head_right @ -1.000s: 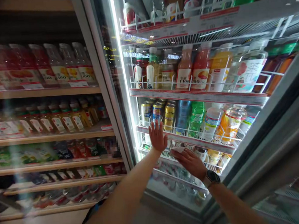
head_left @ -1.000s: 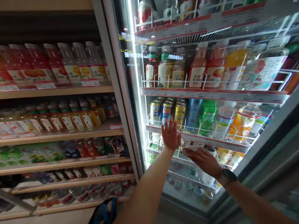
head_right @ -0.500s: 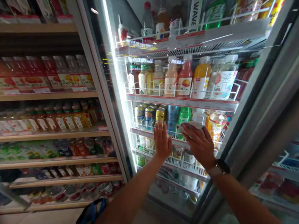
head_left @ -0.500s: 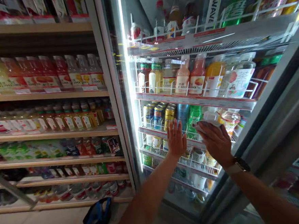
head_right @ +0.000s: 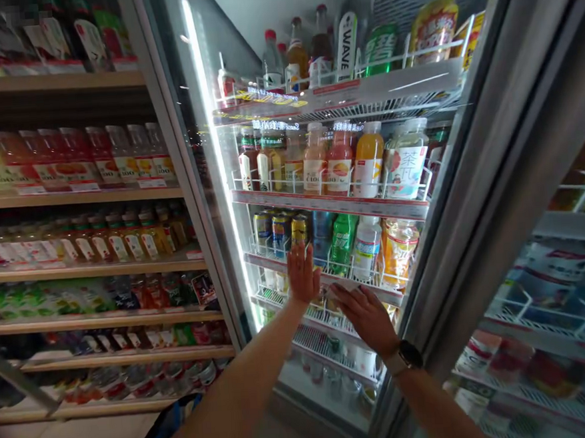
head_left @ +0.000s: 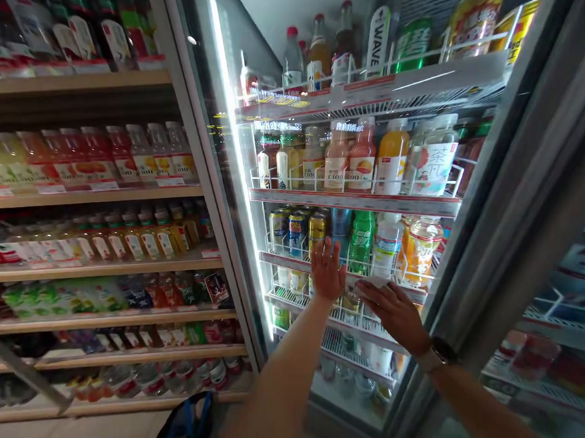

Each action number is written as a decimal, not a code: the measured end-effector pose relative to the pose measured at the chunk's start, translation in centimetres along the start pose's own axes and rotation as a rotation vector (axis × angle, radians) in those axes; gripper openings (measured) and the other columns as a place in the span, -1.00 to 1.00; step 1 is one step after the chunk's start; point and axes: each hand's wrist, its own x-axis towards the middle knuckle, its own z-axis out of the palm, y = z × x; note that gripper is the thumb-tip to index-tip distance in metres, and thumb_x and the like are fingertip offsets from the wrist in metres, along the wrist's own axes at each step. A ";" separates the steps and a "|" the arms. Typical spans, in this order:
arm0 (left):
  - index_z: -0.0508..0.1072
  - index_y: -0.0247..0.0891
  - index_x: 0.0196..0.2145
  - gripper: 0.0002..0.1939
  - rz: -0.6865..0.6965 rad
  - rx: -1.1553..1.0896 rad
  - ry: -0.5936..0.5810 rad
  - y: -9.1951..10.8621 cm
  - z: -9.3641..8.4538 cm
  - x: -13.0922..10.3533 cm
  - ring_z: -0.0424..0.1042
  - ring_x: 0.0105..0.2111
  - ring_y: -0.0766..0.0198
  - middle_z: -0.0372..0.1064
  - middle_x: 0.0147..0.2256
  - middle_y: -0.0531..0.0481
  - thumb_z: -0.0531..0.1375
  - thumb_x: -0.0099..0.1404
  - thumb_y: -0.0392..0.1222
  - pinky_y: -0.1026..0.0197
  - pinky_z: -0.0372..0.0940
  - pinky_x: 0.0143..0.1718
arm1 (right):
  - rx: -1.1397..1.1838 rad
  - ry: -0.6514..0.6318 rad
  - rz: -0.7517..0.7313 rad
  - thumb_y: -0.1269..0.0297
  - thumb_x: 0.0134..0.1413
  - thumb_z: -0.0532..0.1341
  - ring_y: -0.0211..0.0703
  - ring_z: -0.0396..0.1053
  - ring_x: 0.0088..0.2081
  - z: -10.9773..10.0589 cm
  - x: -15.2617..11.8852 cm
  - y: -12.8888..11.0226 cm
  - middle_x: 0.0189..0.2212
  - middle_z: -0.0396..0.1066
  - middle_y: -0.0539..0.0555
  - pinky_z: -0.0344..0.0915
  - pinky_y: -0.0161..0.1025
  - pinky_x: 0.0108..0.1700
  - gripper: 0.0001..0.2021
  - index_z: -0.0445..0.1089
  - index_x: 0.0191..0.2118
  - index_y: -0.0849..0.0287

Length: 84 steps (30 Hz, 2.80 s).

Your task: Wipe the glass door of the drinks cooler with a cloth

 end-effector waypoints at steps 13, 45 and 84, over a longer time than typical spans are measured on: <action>-0.10 -0.28 0.40 -0.40 -0.007 -0.026 0.031 -0.1 0.3 0.1 -0.19 0.41 0.04 -0.09 0.38 -0.22 -0.14 0.48 -0.07 -0.11 -0.13 0.37 | 0.018 0.153 0.173 0.57 0.20 0.06 -0.14 0.21 0.27 -5.5 8.0 5.8 0.18 0.39 0.02 -0.15 0.06 0.40 -0.50 0.35 0.18 0.02; 0.06 -0.14 0.34 -0.46 -0.080 -0.372 -0.220 17.5 -4.7 4.6 0.20 0.27 0.14 0.21 0.27 -0.16 -0.03 0.47 -0.01 0.03 0.25 0.21 | 0.173 0.627 0.488 0.56 0.20 0.15 0.15 0.26 0.25 -10.0 -2.3 1.2 0.23 0.32 0.04 0.22 0.34 0.25 -0.44 0.29 0.25 -0.11; 0.49 -0.21 -0.42 -0.22 -0.901 0.022 0.106 28.6 -21.3 6.1 0.34 -0.49 0.17 0.41 -0.53 -0.02 0.26 -0.27 0.59 0.17 0.30 -0.44 | 1.126 0.639 0.155 0.60 0.20 0.10 0.08 0.24 0.26 -13.1 -3.8 -0.1 0.25 0.29 0.00 0.41 0.14 0.18 -0.46 0.36 0.18 -0.10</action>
